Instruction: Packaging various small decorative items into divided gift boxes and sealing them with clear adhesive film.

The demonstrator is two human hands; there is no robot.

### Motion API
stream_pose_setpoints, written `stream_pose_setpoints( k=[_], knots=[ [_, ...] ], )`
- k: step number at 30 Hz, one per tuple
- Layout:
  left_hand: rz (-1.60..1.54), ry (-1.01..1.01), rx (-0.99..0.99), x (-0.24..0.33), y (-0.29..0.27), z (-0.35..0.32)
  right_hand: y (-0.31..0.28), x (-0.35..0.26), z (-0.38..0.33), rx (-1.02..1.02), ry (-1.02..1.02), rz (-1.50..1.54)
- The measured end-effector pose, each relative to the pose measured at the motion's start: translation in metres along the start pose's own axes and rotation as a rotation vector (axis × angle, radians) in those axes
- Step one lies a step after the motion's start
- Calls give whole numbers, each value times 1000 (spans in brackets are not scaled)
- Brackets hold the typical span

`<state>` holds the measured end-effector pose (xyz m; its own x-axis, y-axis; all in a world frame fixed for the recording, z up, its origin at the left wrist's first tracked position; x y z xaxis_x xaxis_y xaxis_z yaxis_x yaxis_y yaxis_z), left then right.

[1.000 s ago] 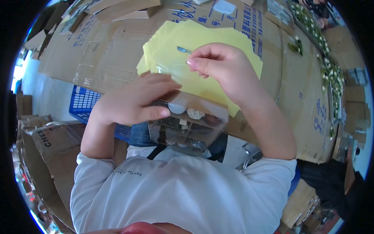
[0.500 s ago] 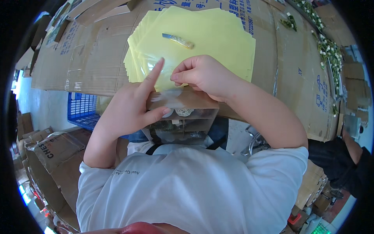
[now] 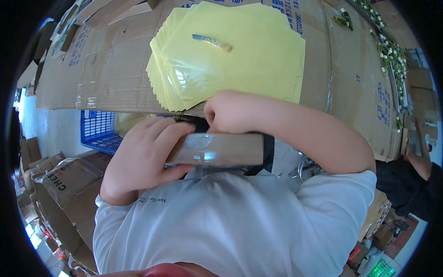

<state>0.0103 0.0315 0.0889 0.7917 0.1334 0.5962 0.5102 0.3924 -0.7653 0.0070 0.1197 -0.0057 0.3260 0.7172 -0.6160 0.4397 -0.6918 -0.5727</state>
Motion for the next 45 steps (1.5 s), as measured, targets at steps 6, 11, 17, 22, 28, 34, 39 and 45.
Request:
stream_pose_setpoints(
  k=[6,11,17,22,28,34,39,45],
  knots=[
    [-54,14,245,-14,-33,-22,-59,-11,23,499,-195,52],
    [-430,-99,311,-60,-20,-58,-137,-7,32,1194,-558,-384],
    [-170,-505,-44,-97,41,-62,-122,4,77,929,-438,-660],
    [-503,-365,401,-119,-40,-12,-126,5,79,949,-372,-716],
    [-12,-6,638,-142,-48,107,-124,9,60,1096,-361,-561],
    [244,47,492,-155,5,113,-133,11,55,1200,-462,-463],
    [297,94,538,-152,3,112,-128,2,60,1173,-607,-399],
    [333,108,499,-152,3,119,-134,6,62,1266,-589,-430]
  ],
)
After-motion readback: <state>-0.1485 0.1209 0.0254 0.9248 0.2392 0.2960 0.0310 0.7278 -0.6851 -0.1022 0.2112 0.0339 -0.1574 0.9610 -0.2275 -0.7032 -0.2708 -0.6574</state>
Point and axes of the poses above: each hand's wrist, its own z-axis towards the middle knuckle, its own y-axis out of the palm, x = y × z, the point moved 10 cm from there along z, towards the middle knuckle, and after that the axes turned 15 degrees about x, right-handed, at the moved point
